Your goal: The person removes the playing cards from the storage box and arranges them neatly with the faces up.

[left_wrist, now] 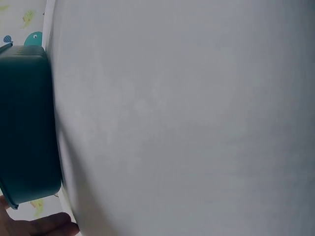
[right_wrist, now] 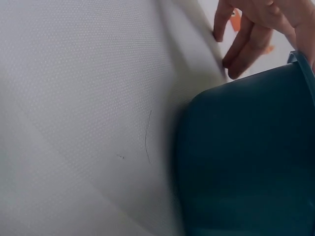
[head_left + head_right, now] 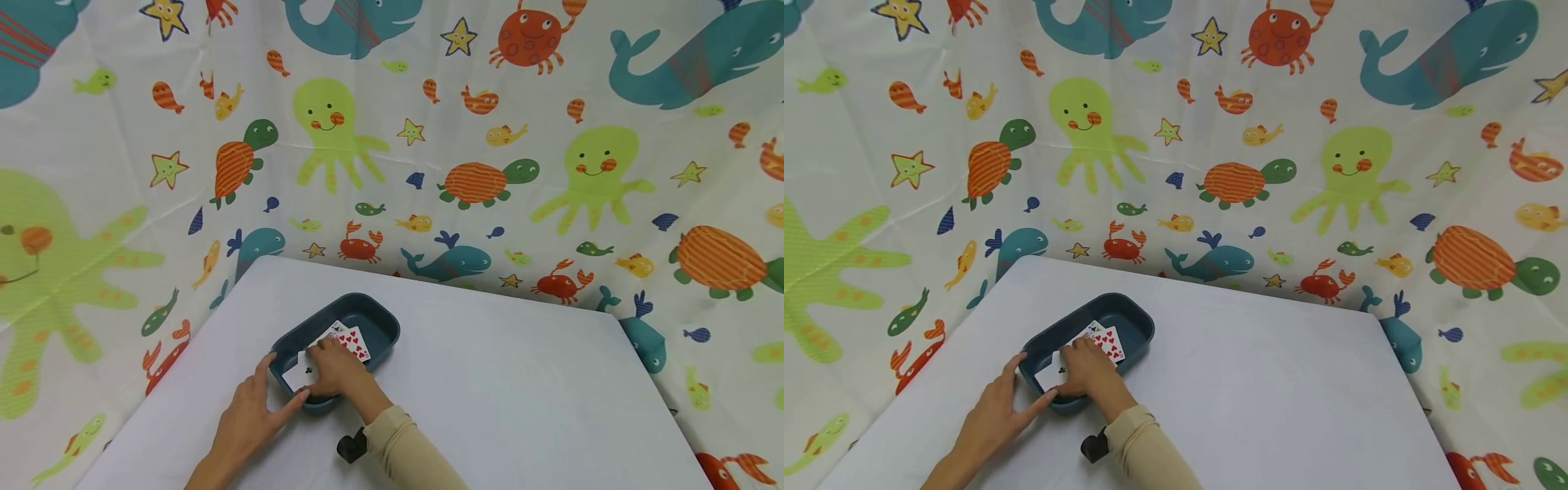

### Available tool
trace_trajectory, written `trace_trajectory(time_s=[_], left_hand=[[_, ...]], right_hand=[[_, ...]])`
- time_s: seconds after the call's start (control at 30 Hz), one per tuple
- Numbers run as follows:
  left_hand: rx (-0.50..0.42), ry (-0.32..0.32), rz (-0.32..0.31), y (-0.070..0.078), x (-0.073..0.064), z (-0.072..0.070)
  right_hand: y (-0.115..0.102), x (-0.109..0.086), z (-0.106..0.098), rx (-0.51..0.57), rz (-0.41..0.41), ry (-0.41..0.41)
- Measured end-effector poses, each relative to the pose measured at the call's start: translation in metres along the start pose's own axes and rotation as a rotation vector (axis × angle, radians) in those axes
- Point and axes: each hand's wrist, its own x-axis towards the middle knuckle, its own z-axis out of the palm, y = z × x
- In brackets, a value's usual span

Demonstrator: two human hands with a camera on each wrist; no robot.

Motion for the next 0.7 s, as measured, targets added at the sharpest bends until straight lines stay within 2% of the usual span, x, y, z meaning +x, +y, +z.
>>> trace_trajectory(time_s=[0.17, 0.47, 0.7], left_hand=[[-0.013, -0.001, 0.025, -0.0005, -0.0011, 0.0002], [-0.026, -0.019, 0.021, 0.001, 0.0004, -0.0013], [-0.003, -0.028, 0.023, 0.0013, 0.0052, -0.0013]], right_hand=[[-0.0044, -0.0001, -0.0006, -0.034, -0.003, -0.004], [-0.0052, 0.0037, 0.0014, -0.135, -0.015, 0.014], [-0.0035, 0.0055, -0.0002, -0.123, -0.011, 0.031]])
